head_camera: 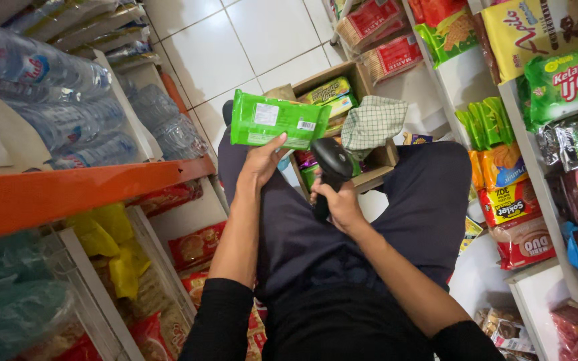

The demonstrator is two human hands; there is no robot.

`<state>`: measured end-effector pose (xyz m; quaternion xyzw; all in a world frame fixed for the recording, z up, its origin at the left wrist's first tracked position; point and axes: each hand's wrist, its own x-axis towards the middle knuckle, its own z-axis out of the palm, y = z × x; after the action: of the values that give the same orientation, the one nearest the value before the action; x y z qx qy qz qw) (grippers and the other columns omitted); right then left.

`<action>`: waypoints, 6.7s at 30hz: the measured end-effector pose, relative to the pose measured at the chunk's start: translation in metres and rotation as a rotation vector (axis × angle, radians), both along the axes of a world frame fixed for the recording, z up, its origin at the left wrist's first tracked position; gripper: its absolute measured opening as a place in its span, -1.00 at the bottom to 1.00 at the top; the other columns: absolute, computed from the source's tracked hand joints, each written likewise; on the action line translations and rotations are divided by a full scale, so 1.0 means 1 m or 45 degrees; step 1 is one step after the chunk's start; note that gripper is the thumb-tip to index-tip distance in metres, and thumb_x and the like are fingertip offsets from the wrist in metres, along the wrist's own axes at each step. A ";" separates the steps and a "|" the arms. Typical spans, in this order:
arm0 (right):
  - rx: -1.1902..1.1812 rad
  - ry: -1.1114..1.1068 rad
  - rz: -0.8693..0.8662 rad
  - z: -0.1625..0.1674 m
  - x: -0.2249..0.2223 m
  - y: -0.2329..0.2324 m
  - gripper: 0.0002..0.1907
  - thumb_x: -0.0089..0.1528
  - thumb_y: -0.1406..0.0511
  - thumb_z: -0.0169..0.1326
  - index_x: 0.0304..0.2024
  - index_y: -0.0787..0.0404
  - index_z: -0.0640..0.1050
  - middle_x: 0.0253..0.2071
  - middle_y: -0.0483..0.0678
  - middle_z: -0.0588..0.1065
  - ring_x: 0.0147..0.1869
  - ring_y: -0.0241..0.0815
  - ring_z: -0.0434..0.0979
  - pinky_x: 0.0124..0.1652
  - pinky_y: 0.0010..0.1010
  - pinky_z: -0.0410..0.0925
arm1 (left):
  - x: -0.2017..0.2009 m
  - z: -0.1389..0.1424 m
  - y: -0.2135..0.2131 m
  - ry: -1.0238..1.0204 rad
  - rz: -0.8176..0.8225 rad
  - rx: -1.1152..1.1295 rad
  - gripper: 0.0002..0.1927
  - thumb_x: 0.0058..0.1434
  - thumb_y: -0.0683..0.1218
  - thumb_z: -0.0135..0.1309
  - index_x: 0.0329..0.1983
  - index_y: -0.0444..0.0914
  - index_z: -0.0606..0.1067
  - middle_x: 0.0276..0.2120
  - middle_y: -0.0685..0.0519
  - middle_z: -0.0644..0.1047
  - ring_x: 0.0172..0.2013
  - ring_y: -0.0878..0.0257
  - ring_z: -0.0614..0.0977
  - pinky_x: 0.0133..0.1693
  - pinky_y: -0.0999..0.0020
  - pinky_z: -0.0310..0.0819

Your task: The person cleans a grocery store shelf by spraying it with a cleaning solution and wiping it with a cloth. They then sit on the floor and wipe several snack packages with a cloth before placing them back on the shelf.

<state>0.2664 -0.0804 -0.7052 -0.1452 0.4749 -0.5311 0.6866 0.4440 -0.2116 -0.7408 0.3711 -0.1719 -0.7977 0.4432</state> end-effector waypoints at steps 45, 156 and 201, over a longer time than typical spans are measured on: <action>-0.235 0.262 -0.224 0.057 -0.111 -0.047 -0.69 0.28 0.39 0.20 0.06 0.21 0.49 -0.09 -0.10 0.50 -0.05 -0.31 0.55 -0.08 -0.42 0.45 | -0.086 0.097 0.021 -1.367 0.046 -1.782 -0.79 0.08 -0.26 0.23 -0.31 -0.27 0.42 0.11 -0.10 0.58 0.24 -0.15 0.53 0.30 -0.02 0.37; 0.306 0.459 -0.192 -0.083 -0.123 -0.085 -0.69 0.24 0.29 0.26 -0.02 0.29 0.57 -0.17 -0.01 0.60 -0.27 -0.17 0.66 -0.28 -0.39 0.52 | -0.121 -0.049 -0.009 -1.559 -0.611 -0.740 -0.56 0.22 0.04 0.21 0.10 -0.25 0.49 0.00 -0.23 0.53 0.05 -0.17 0.56 0.09 0.04 0.43; 0.422 0.611 0.232 -0.123 -0.114 -0.108 -0.28 0.18 0.34 0.25 0.31 0.25 0.21 -0.10 0.01 0.54 -0.39 -0.27 0.58 -0.39 -0.45 0.47 | -0.153 -0.095 -0.026 -2.065 -1.424 -0.582 -0.61 0.15 -0.09 0.19 0.06 -0.23 0.52 0.13 -0.18 0.48 0.14 -0.10 0.55 0.02 -0.06 0.53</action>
<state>0.1521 -0.1886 -0.8284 -0.1944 0.6888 -0.3330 0.6139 0.2914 -0.2374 -0.8359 0.5736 -0.7191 -0.3462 -0.1843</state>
